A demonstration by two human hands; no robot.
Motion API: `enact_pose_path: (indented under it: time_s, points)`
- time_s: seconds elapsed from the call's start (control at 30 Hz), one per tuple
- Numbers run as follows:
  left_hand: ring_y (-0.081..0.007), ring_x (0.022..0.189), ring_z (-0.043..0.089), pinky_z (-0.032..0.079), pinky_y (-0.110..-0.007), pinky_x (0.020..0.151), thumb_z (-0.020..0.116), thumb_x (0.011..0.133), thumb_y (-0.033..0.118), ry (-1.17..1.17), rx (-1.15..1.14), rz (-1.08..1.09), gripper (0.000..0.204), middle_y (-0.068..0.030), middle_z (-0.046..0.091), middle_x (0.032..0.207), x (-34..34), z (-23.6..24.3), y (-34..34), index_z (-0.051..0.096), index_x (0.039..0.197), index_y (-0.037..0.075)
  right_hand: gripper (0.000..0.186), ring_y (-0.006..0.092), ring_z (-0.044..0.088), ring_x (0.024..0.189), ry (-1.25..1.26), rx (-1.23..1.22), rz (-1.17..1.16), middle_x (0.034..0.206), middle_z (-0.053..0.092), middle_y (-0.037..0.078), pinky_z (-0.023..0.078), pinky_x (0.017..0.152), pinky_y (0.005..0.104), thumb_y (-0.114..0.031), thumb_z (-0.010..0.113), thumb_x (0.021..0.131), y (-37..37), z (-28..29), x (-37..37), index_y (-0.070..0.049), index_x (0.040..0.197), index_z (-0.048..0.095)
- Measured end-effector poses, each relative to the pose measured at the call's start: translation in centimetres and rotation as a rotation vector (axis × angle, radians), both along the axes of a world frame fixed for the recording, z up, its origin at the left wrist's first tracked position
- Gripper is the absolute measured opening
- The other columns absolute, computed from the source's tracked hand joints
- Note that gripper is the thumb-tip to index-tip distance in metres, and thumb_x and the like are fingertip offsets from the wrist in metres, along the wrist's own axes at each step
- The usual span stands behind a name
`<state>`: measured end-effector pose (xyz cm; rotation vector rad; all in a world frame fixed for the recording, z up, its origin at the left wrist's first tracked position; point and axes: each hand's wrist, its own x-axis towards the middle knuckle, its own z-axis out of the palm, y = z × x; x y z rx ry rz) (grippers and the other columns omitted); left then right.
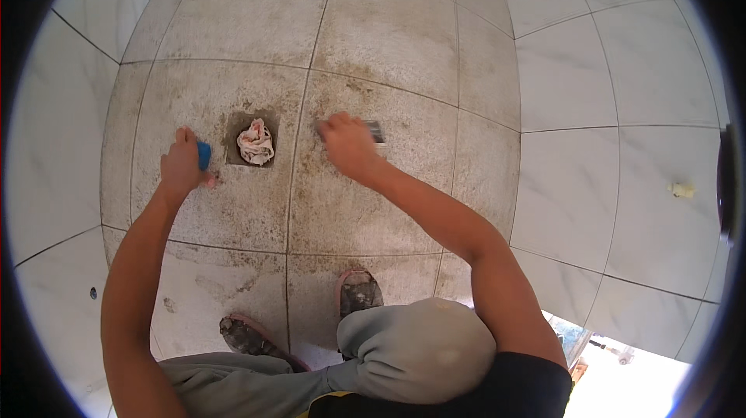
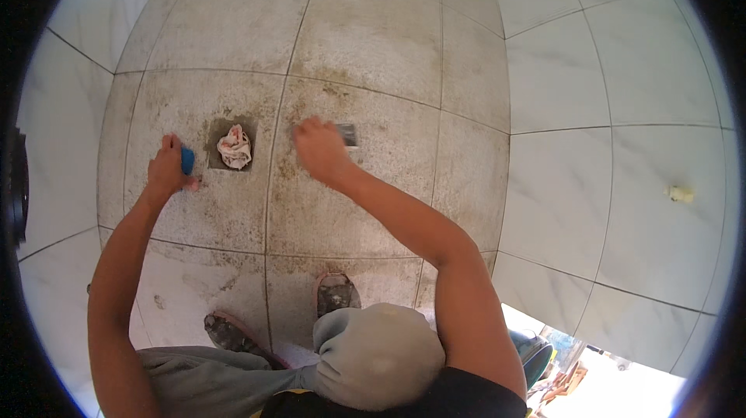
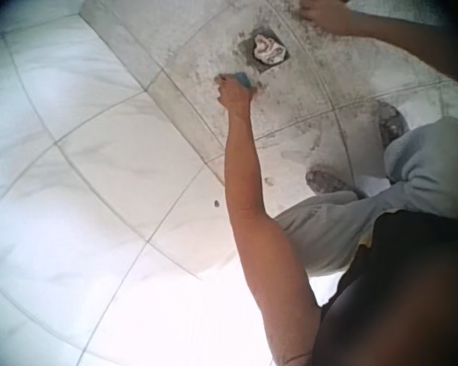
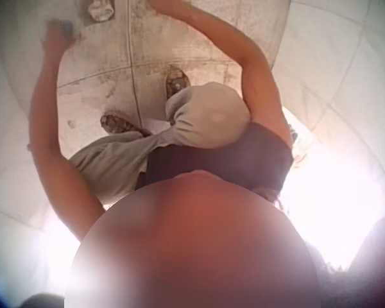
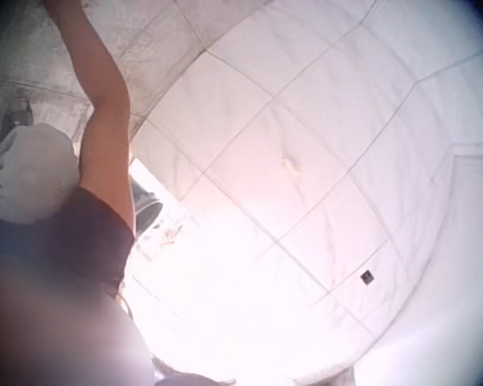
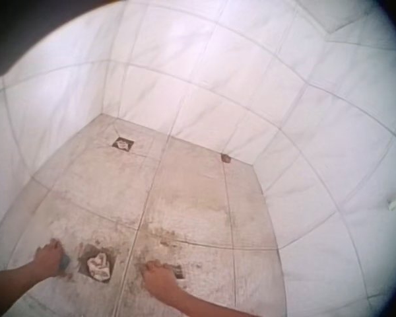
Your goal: Sand the floor tiles and grout lines around a drain using sandpaper.
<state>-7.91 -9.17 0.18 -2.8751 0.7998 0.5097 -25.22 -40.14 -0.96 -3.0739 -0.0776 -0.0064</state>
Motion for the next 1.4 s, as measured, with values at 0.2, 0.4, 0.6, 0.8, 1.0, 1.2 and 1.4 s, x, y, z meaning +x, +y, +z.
enact_pose_path:
  time_s: [0.2,0.4,0.6,0.8,1.0,1.2,1.4]
  points:
    - [-0.0350,0.113,0.060,0.054,-0.047,0.085,0.096,0.046,0.026,0.125,-0.044,0.049,0.119,-0.0160,0.044,0.137,-0.1,1.1,-1.0,0.032,0.142,-0.004,0.023,0.0342,0.064,0.094,0.001,-0.001,-0.250,0.098,0.066,0.015,0.052,0.082,0.0462,-0.008,0.057,0.083,-7.6,1.0,-1.1,-0.006,0.102,0.070]
    - [-0.0339,0.111,0.061,0.054,-0.047,0.084,0.096,0.046,0.025,0.050,-0.032,0.037,0.118,-0.0151,0.044,0.137,-0.3,0.5,-1.0,0.033,0.141,-0.004,0.018,0.0342,0.064,0.092,-0.007,-0.029,-0.265,0.095,0.065,0.016,0.052,0.077,0.0478,-0.006,0.053,0.082,-11.0,1.5,1.2,-0.005,0.093,0.068]
    - [-0.0336,0.111,0.060,0.054,-0.048,0.084,0.097,0.047,0.027,0.081,0.026,0.023,0.121,-0.0127,0.044,0.134,-0.4,1.4,-2.0,0.031,0.143,-0.004,0.036,0.0358,0.064,0.093,0.032,-0.047,-0.303,0.099,0.066,0.017,0.053,0.083,0.0455,-0.003,0.054,0.082,-11.6,2.4,-0.4,-0.012,0.111,0.072]
    - [-0.0331,0.112,0.060,0.054,-0.048,0.084,0.097,0.047,0.025,0.061,-0.001,0.035,0.120,-0.0129,0.043,0.135,-0.5,0.5,-1.5,0.031,0.143,-0.004,0.037,0.0332,0.061,0.100,0.077,-0.018,-0.187,0.101,0.066,0.013,0.052,0.084,0.0456,-0.001,0.058,0.078,-10.2,2.0,-2.1,-0.010,0.111,0.071]
    - [-0.0331,0.112,0.060,0.054,-0.048,0.083,0.097,0.045,0.023,0.078,-0.022,0.024,0.115,-0.0130,0.044,0.135,-0.8,0.5,-1.1,0.036,0.139,-0.003,0.020,0.0297,0.060,0.102,0.113,-0.078,-0.198,0.102,0.064,0.013,0.050,0.082,0.0461,-0.007,0.055,0.082,-9.9,0.7,-1.7,-0.006,0.097,0.068]
    - [-0.0343,0.114,0.059,0.053,-0.050,0.086,0.095,0.044,0.019,0.107,-0.013,0.085,0.119,-0.0127,0.043,0.140,0.0,-0.1,-0.7,0.034,0.144,0.000,0.022,0.0336,0.062,0.097,0.133,-0.072,-0.223,0.098,0.065,0.016,0.052,0.080,0.0486,-0.006,0.054,0.082,-11.2,0.7,0.8,-0.006,0.096,0.070]
    - [-0.0342,0.114,0.060,0.053,-0.050,0.086,0.095,0.045,0.018,0.103,-0.037,0.045,0.119,-0.0143,0.045,0.138,0.2,0.8,-1.2,0.033,0.145,-0.001,0.022,0.0347,0.064,0.095,0.000,-0.014,-0.276,0.095,0.066,0.017,0.053,0.080,0.0477,-0.006,0.056,0.080,-10.1,2.1,0.7,-0.005,0.095,0.071]
